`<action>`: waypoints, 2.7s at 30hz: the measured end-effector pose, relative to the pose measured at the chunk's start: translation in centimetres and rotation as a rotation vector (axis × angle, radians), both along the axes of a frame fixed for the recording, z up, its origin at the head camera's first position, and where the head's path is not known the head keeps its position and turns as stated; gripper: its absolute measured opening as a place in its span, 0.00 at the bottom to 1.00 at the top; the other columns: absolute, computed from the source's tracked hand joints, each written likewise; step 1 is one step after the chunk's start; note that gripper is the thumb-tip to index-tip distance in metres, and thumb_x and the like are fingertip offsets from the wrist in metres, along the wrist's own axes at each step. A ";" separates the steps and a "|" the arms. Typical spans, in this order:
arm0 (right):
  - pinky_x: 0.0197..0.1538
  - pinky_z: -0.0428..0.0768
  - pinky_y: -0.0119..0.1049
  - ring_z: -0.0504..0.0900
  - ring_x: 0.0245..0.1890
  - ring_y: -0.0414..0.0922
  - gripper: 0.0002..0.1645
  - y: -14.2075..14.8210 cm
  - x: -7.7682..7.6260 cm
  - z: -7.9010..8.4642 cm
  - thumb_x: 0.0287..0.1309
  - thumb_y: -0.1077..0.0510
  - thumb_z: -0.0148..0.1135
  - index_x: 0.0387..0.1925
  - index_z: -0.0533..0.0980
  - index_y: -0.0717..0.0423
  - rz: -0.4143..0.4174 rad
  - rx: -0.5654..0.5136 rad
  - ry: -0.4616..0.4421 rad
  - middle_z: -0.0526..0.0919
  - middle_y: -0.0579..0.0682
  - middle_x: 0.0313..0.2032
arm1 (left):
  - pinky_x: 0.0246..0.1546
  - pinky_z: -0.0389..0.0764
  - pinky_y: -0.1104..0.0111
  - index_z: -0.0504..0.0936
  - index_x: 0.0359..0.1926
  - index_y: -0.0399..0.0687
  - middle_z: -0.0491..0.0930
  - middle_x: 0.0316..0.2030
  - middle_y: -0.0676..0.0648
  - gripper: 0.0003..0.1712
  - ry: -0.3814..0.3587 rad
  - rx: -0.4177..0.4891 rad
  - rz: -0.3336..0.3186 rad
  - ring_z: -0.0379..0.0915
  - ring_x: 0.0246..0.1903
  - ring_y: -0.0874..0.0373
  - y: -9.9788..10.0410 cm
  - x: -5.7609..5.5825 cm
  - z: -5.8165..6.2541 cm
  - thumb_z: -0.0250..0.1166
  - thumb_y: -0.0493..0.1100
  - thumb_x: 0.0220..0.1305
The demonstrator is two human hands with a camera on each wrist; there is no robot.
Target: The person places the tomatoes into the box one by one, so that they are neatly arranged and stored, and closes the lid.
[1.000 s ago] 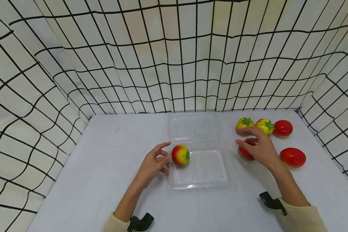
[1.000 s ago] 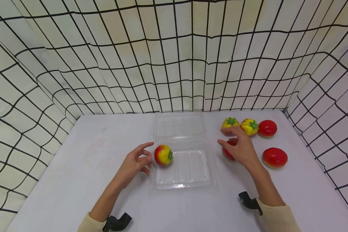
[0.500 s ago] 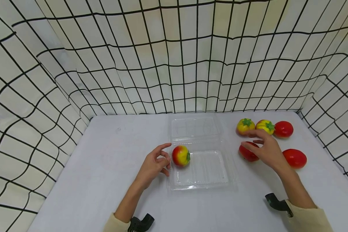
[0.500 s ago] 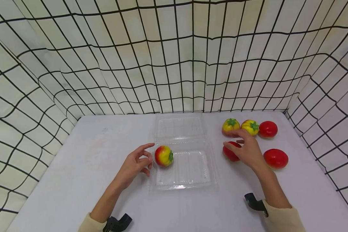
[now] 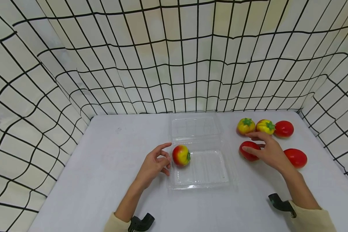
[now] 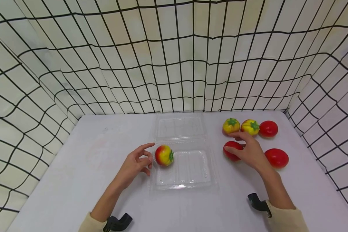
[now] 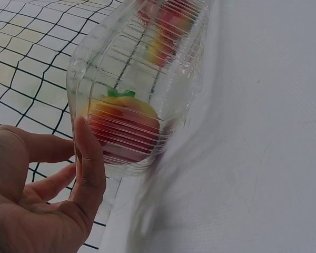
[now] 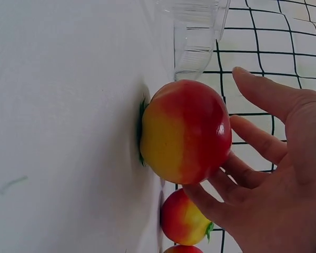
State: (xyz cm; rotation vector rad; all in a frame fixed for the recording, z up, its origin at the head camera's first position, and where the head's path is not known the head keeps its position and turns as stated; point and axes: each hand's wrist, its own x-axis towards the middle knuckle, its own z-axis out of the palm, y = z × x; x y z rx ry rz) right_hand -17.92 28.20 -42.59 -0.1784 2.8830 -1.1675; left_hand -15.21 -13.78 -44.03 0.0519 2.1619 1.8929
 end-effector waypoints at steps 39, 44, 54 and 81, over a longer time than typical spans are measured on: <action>0.57 0.85 0.62 0.68 0.66 0.70 0.57 1.2 -0.1 -1.5 0.53 0.49 0.81 0.77 0.59 0.58 0.088 0.042 -0.120 0.68 0.70 0.69 | 0.30 0.88 0.69 0.70 0.74 0.49 0.73 0.42 0.43 0.32 0.000 -0.013 0.001 0.77 0.30 0.52 0.0 0.1 0.0 0.57 0.32 0.71; 0.60 0.83 0.64 0.67 0.67 0.71 0.59 1.0 -0.2 -1.3 0.54 0.47 0.79 0.77 0.56 0.62 0.038 0.027 -0.145 0.67 0.71 0.69 | 0.30 0.88 0.69 0.70 0.74 0.50 0.72 0.42 0.43 0.31 -0.005 -0.011 0.000 0.78 0.30 0.51 -0.1 0.0 0.0 0.58 0.33 0.72; 0.56 0.85 0.62 0.67 0.66 0.70 0.54 0.8 -0.3 -1.1 0.57 0.49 0.78 0.76 0.59 0.60 0.041 0.007 -0.105 0.65 0.69 0.70 | 0.30 0.88 0.68 0.70 0.74 0.50 0.73 0.42 0.43 0.32 -0.008 -0.006 -0.001 0.78 0.30 0.52 -0.1 0.1 0.1 0.58 0.33 0.71; 0.47 0.70 0.09 0.66 0.70 0.66 0.52 -0.5 0.5 -0.2 0.61 0.53 0.75 0.79 0.58 0.55 0.008 -0.120 0.032 0.64 0.66 0.73 | 0.30 0.88 0.68 0.71 0.74 0.52 0.73 0.43 0.43 0.31 -0.004 -0.005 -0.004 0.78 0.29 0.53 -0.1 0.0 -0.2 0.59 0.34 0.71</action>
